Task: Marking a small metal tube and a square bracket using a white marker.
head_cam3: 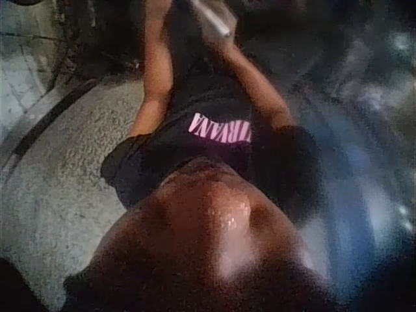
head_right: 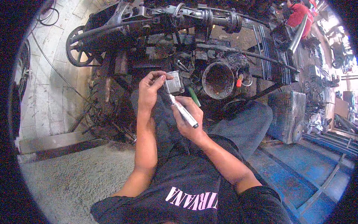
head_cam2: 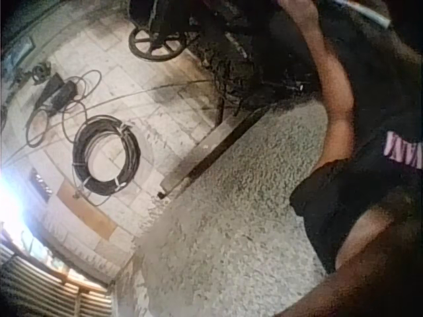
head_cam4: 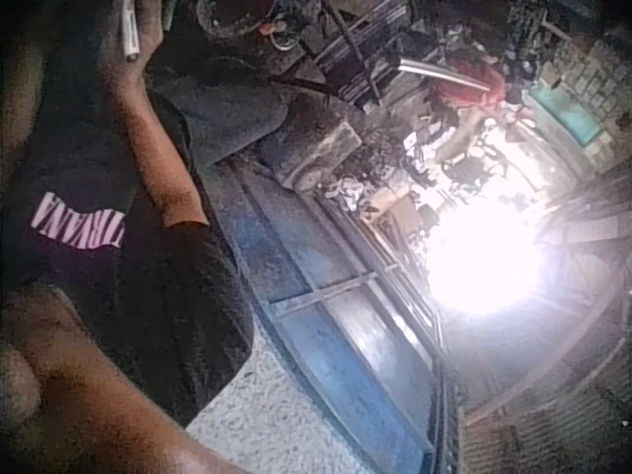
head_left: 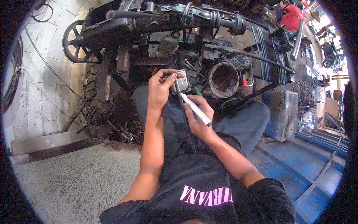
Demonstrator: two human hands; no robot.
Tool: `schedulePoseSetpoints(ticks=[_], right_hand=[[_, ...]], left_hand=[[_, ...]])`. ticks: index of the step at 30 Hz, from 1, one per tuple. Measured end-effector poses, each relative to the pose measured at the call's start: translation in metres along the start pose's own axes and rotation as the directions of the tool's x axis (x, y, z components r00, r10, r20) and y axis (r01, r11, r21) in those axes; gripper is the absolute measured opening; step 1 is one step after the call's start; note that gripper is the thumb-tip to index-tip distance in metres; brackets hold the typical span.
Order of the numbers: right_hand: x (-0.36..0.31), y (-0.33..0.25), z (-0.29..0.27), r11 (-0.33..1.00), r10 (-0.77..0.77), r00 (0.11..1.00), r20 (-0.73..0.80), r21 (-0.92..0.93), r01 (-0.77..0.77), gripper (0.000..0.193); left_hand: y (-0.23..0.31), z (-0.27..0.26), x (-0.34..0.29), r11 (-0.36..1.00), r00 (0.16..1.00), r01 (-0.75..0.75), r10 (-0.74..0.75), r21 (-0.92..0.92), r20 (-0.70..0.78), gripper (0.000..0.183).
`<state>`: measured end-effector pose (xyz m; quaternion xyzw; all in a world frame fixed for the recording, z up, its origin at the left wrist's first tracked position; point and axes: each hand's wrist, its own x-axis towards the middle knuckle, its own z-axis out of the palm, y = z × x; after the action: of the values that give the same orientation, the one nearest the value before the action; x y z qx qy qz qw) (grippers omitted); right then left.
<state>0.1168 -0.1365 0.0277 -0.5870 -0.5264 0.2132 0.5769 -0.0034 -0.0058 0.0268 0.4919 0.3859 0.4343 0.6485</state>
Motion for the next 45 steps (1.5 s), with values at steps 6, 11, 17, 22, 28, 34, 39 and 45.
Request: schedulePoseSetpoints(ticks=[6,11,17,22,28,34,39,45], right_hand=[[0.001,-0.003,0.0,0.998,0.056,0.998,0.025,-0.006,-0.056,0.025],[-0.003,-0.001,-0.001,0.973,0.227,0.974,-0.012,0.042,-0.226,0.022],[-0.002,-0.003,0.001,0.998,0.056,0.998,0.0,0.029,-0.056,0.023],[0.0,-0.003,0.001,1.0,0.023,1.0,0.02,0.003,-0.023,0.023],[0.0,0.0,0.0,0.992,0.123,0.992,-0.012,0.006,-0.123,0.023],[-0.001,0.0,0.002,0.997,0.077,0.997,0.009,0.005,-0.078,0.023],[-0.001,-0.008,-0.001,0.997,0.071,0.995,0.069,0.015,-0.073,0.023],[-0.01,0.004,-0.009,0.766,0.5,0.857,0.128,0.397,-0.506,0.032]], left_hand=[[-0.002,-0.001,0.0,1.0,1.0,-0.008,0.008,-0.009,-0.003,0.012],[-0.001,-0.001,-0.002,0.999,0.998,0.051,-0.051,0.004,0.034,0.021],[-0.007,0.0,-0.001,0.993,0.998,0.057,-0.055,-0.101,0.02,0.024],[-0.005,0.0,0.0,0.995,0.999,0.045,-0.042,-0.092,0.03,0.025],[-0.007,0.0,0.002,0.994,0.999,0.043,-0.04,-0.099,0.036,0.025],[-0.005,-0.001,-0.001,0.995,0.996,0.071,-0.067,-0.076,0.053,0.031],[-0.008,-0.004,-0.002,0.995,0.997,0.077,-0.076,-0.068,0.011,0.03],[0.001,0.003,-0.003,0.995,0.993,0.087,-0.083,0.039,-0.081,0.026]])
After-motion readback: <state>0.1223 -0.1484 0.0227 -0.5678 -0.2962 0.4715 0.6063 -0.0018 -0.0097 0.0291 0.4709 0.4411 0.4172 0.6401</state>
